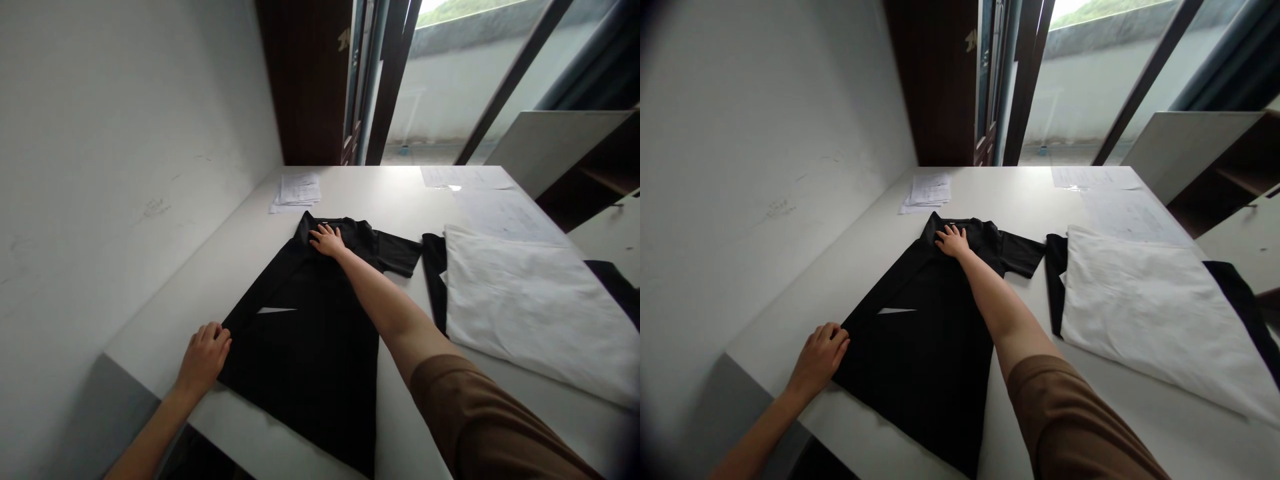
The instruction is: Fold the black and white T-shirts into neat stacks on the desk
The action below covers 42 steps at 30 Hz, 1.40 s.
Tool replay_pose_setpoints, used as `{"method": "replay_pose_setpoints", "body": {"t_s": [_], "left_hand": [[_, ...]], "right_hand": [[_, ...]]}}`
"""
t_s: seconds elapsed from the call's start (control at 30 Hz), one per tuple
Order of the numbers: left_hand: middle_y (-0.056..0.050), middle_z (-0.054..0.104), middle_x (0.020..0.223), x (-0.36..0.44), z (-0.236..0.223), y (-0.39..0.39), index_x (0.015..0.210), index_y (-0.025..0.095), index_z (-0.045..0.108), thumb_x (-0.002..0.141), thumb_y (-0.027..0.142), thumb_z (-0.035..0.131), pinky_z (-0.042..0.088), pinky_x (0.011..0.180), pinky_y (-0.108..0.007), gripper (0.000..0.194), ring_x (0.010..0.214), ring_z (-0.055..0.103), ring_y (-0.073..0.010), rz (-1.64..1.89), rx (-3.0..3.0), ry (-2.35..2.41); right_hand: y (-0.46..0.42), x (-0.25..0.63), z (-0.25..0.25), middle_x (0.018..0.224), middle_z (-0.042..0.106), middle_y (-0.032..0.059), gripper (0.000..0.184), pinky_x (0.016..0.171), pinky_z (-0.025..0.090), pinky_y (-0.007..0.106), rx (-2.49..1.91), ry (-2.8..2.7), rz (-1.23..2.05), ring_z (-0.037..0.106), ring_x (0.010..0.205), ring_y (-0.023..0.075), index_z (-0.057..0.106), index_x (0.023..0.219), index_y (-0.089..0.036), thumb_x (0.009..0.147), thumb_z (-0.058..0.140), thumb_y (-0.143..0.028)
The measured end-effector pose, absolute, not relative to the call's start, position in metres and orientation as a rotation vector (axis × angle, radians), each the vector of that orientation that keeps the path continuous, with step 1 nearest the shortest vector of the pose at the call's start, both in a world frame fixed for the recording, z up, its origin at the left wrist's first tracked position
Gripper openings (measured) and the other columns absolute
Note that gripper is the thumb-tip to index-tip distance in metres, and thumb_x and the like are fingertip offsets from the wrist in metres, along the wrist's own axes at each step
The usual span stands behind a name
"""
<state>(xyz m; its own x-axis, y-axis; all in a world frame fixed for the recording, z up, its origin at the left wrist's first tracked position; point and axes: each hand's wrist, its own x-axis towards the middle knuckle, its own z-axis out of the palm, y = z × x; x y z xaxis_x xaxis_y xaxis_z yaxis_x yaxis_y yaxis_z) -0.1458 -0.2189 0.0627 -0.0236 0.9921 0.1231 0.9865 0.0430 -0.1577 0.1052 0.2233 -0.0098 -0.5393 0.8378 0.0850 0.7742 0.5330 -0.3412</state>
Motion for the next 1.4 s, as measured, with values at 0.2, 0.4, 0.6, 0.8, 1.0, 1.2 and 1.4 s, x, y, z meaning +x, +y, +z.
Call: {"method": "replay_pose_setpoints", "body": {"t_s": [0.2,0.4,0.6,0.8,1.0,1.2,1.4], "left_hand": [[-0.005,0.065,0.096,-0.106,0.068,-0.213,0.094,0.022,0.06,0.105,0.028,0.039,0.042,0.085,-0.038,0.024,0.092,0.061,-0.0237,0.043,-2.422,-2.259],[-0.004,0.07,0.087,-0.05,0.074,-0.211,0.094,0.024,0.051,0.109,0.032,0.032,0.038,0.071,-0.032,0.025,0.081,0.068,-0.0227,0.107,-2.318,-2.6],[-0.003,0.071,0.086,-0.026,0.075,-0.225,0.094,0.024,0.049,0.109,0.033,0.033,0.037,0.067,-0.03,0.024,0.081,0.07,-0.0223,0.054,-2.233,-2.708],[-0.007,0.069,0.092,-0.049,0.071,-0.223,0.092,0.023,0.051,0.107,0.03,0.032,0.042,0.075,-0.033,0.025,0.086,0.068,-0.0247,0.014,-1.97,-2.547],[-0.005,0.068,0.089,-0.073,0.08,-0.215,0.094,0.025,0.049,0.107,0.035,0.029,0.042,0.07,-0.032,0.026,0.081,0.067,-0.0239,-0.331,-1.746,-2.583],[0.002,0.061,0.072,-0.066,0.093,-0.216,0.092,0.026,0.049,0.105,0.047,0.033,0.04,0.063,-0.029,0.029,0.066,0.062,-0.0195,-0.767,-1.847,-2.725],[0.003,0.052,0.063,-0.033,0.115,-0.214,0.088,0.026,0.051,0.102,0.057,0.036,0.035,0.056,-0.027,0.037,0.055,0.051,-0.0156,-0.948,-2.138,-2.816]], "right_hand": [[0.226,0.113,-0.013,0.166,0.033,0.0057,0.056,0.125,0.013,0.056,-1.272,-2.531,0.321,0.024,0.154,0.0303,0.048,0.154,-0.032,0.103,0.045,-0.056],[0.204,0.118,0.0,0.162,0.038,0.0135,0.049,0.121,0.023,0.049,-1.37,-2.369,0.219,0.034,0.147,0.031,0.057,0.145,-0.023,0.103,0.045,-0.045],[0.197,0.121,0.007,0.14,0.055,0.0224,0.056,0.108,0.035,0.049,-1.506,-2.183,0.204,0.045,0.13,0.0362,0.046,0.15,-0.014,0.101,0.047,-0.042],[0.202,0.128,0.005,0.134,0.057,0.0168,0.052,0.105,0.038,0.045,-1.446,-2.23,0.205,0.049,0.125,0.0338,0.05,0.148,-0.021,0.098,0.053,-0.032],[0.209,0.12,0.012,0.131,0.06,0.0178,0.062,0.1,0.046,0.043,-1.503,-2.251,0.333,0.061,0.116,0.0331,0.038,0.157,-0.024,0.101,0.051,-0.048],[0.219,0.095,0.026,0.123,0.069,0.0196,0.067,0.095,0.051,0.047,-1.71,-2.278,0.465,0.067,0.112,0.0352,0.042,0.154,-0.023,0.095,0.063,-0.046],[0.247,0.08,0.049,0.134,0.068,0.0082,0.062,0.105,0.051,0.041,-1.33,-2.232,0.755,0.065,0.118,0.0269,0.049,0.154,-0.025,0.093,0.061,-0.024]]}}
